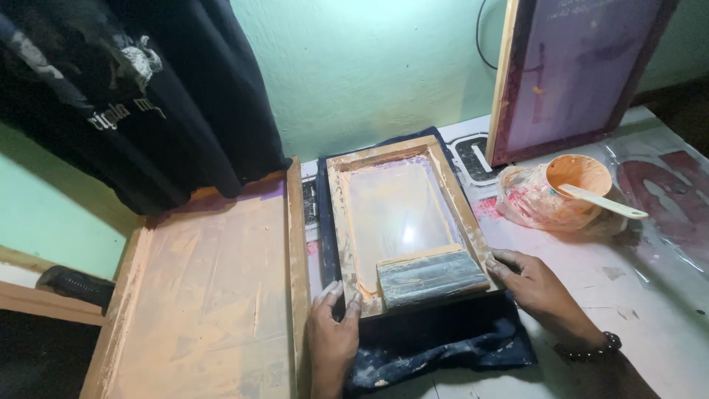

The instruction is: Spreading ink or emulsion across a screen printing frame using a squeegee

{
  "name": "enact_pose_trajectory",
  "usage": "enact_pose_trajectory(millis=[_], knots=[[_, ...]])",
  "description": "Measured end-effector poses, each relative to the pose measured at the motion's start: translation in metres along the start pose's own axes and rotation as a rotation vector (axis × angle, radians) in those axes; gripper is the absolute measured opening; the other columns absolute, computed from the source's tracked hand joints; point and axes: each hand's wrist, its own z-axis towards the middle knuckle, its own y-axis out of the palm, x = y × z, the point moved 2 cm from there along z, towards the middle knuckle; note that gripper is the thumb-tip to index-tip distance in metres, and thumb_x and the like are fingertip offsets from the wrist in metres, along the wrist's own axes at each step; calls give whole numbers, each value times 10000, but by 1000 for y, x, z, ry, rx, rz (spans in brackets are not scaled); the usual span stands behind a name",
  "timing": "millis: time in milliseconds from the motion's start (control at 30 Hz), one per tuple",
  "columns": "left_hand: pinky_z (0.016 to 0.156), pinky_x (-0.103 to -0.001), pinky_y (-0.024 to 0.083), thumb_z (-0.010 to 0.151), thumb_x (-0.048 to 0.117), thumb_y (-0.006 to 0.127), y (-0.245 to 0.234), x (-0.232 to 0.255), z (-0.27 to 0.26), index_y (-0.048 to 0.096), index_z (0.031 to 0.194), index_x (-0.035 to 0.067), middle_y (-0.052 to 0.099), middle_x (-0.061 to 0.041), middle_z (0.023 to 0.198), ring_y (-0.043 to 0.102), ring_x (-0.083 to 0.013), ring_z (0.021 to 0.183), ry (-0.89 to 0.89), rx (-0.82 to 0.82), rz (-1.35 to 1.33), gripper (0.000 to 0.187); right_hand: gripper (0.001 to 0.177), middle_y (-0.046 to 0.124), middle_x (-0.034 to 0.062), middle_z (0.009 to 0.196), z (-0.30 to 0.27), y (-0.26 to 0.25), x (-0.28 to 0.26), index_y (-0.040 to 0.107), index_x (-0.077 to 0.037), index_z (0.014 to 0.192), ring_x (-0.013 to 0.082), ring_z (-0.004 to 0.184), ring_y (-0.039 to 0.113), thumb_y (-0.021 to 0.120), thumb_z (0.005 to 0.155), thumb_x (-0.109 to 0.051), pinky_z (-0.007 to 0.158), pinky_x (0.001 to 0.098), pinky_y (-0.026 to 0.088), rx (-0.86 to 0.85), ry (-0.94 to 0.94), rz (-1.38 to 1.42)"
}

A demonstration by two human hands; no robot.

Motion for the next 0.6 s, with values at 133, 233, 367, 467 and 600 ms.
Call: enact_pose_trajectory(millis=[133,233,367,467,600], knots=[[1065,-359,497,838,357,737,-14,10,-12,818,1190,285,635,76,1458,596,-120,1317,152,76,-64,368,411,620,74,1245,34,-22,56,758,-161,1298,179,1198,629,618,931,-284,1052,308,489,95,-137,-372],[1101,-385,487,826,285,776,-24,35,-33,871,964,200,742,57,1329,647,-128,1286,260,134,-86,187,453,617,62,1278,11,-22,13,712,-180,1332,196,1087,695,701,885,-245,824,332,567,283,-219,-440],[1041,-407,532,763,272,842,-15,43,-33,859,784,169,791,18,1266,697,-168,1225,443,153,-123,107,544,732,61,1190,8,7,0,736,-156,1200,203,1124,665,871,727,-388,990,346,514,43,-846,-650],[1021,-386,542,729,294,879,-11,51,-30,838,743,176,796,-8,1251,707,-180,1211,558,134,-143,127,796,537,106,1484,23,30,9,553,-284,1476,336,1394,435,876,793,-536,1088,546,377,-302,-831,-968],[969,-356,574,769,250,839,-15,54,-25,831,824,171,802,-35,1210,734,-188,1171,679,139,-187,96,627,635,119,1323,52,38,8,569,-237,1423,340,1138,622,759,826,-210,916,470,480,-455,-934,-1063]])
